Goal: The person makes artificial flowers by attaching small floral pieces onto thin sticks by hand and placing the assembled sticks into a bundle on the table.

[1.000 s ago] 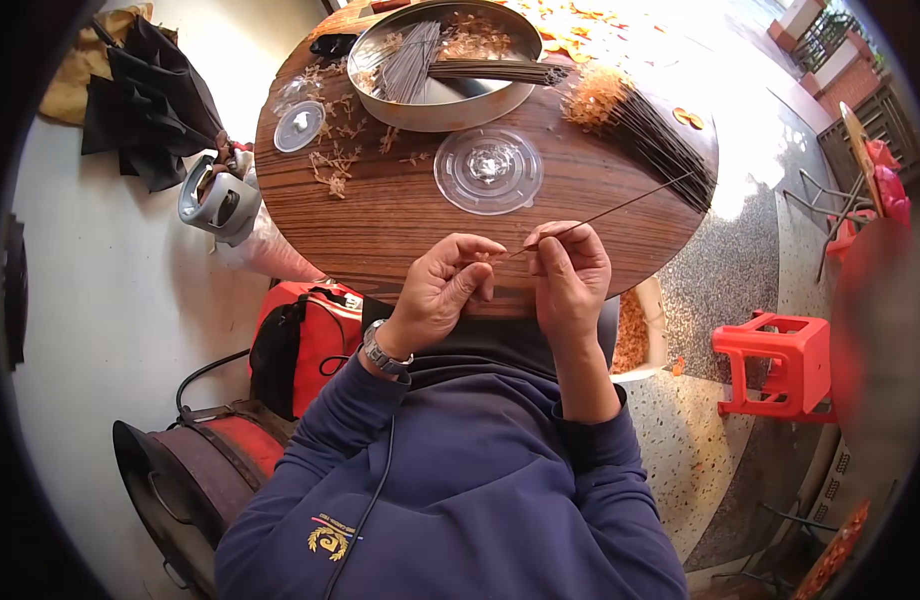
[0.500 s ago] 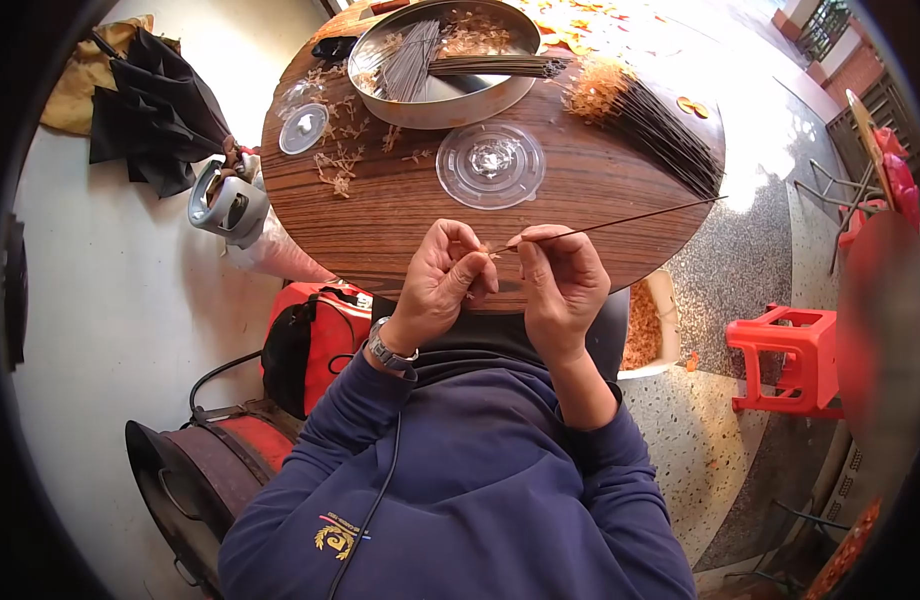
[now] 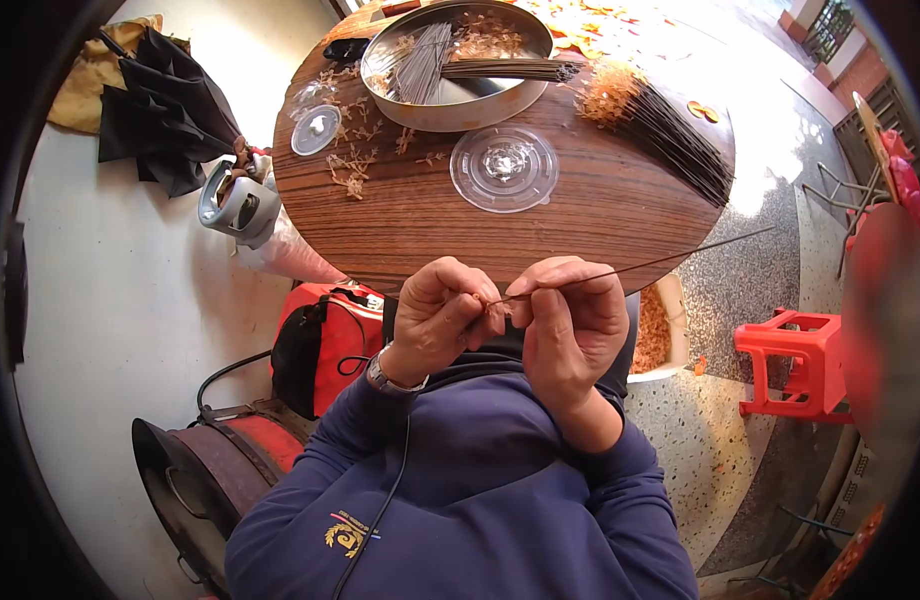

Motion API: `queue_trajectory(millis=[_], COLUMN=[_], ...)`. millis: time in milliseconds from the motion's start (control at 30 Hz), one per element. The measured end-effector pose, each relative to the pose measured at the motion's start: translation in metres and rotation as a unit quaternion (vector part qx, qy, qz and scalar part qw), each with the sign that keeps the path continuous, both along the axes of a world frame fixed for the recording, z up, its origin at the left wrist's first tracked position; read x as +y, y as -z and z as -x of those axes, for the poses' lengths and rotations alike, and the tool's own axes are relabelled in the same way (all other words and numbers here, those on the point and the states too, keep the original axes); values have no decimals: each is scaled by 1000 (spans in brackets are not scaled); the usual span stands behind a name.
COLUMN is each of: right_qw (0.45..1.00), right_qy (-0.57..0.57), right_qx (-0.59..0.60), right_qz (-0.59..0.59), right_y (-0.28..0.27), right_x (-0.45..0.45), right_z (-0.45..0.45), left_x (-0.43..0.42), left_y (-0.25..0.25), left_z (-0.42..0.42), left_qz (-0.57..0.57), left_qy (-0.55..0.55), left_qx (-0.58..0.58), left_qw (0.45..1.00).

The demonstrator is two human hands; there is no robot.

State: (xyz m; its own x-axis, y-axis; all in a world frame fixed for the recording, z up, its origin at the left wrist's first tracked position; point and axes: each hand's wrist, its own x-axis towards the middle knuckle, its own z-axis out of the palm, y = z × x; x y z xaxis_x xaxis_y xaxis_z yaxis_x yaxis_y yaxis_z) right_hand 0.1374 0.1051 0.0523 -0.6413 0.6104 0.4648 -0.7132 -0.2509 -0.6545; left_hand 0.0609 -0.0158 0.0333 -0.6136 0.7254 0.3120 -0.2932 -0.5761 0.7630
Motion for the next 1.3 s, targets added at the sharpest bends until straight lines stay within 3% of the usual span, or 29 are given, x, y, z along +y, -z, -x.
queue_trajectory(millis=[400,1000,1300], right_qw=[999,997,977], right_qy=[24,44,115], right_qx=[-5,-17,-41], right_qz=[-22,-58,-173], right_y=[-2,0,-2], right_x=[-6,-5,3], right_z=[-7,-6,-7], left_x=[-7,-7,-8], left_y=[-10,-8,-5], left_z=[-6,-8,-4], left_qz=[28,29,99], left_qy=[-56,-62,-107], left_qx=[74,51,125], left_qw=[995,996,981])
